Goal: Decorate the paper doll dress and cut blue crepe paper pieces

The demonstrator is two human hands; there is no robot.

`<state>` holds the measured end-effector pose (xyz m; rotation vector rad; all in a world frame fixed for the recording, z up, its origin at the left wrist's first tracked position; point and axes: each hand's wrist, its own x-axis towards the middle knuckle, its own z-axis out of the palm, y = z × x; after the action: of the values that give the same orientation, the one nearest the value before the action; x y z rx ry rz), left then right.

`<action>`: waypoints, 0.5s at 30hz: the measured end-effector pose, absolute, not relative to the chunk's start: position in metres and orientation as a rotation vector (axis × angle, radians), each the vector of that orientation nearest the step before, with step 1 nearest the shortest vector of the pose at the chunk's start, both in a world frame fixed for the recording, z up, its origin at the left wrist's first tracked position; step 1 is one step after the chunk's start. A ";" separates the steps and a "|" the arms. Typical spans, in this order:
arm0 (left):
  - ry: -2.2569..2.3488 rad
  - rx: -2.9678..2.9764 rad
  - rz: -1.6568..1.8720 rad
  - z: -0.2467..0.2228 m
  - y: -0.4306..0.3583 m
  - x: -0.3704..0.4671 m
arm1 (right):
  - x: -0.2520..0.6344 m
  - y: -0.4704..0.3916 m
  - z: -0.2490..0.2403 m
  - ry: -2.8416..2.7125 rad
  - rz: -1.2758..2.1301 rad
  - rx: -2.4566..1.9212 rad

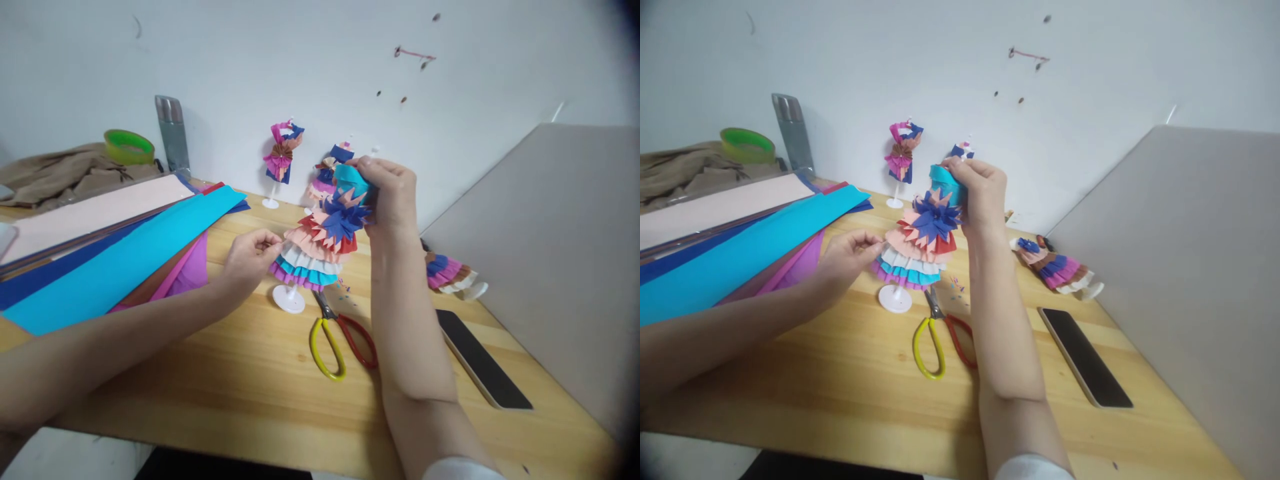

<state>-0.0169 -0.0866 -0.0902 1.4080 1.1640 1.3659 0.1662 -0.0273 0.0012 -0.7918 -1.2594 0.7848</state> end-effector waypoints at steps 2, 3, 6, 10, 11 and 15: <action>1.135 1.433 1.364 -0.091 -0.088 -0.017 | 0.166 -0.026 0.000 -1.258 0.763 -0.803; 1.124 1.449 1.362 -0.091 -0.089 -0.017 | 0.166 -0.024 0.000 -1.257 0.746 -0.806; 1.110 1.485 1.357 -0.091 -0.094 -0.015 | 0.167 -0.020 -0.003 -1.269 0.694 -0.802; 1.109 1.444 1.353 -0.094 -0.092 -0.013 | 0.168 -0.015 -0.006 -1.291 0.690 -0.807; 1.108 1.421 1.362 -0.096 -0.089 -0.013 | 0.168 -0.015 -0.006 -1.296 0.694 -0.806; 1.095 1.342 1.413 -0.102 -0.080 -0.013 | 0.167 -0.013 -0.007 -1.310 0.704 -0.798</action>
<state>-0.0131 -0.0804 -0.1020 1.3417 1.0947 1.4134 0.1671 -0.0128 -0.0066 -0.7978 -1.3095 0.7035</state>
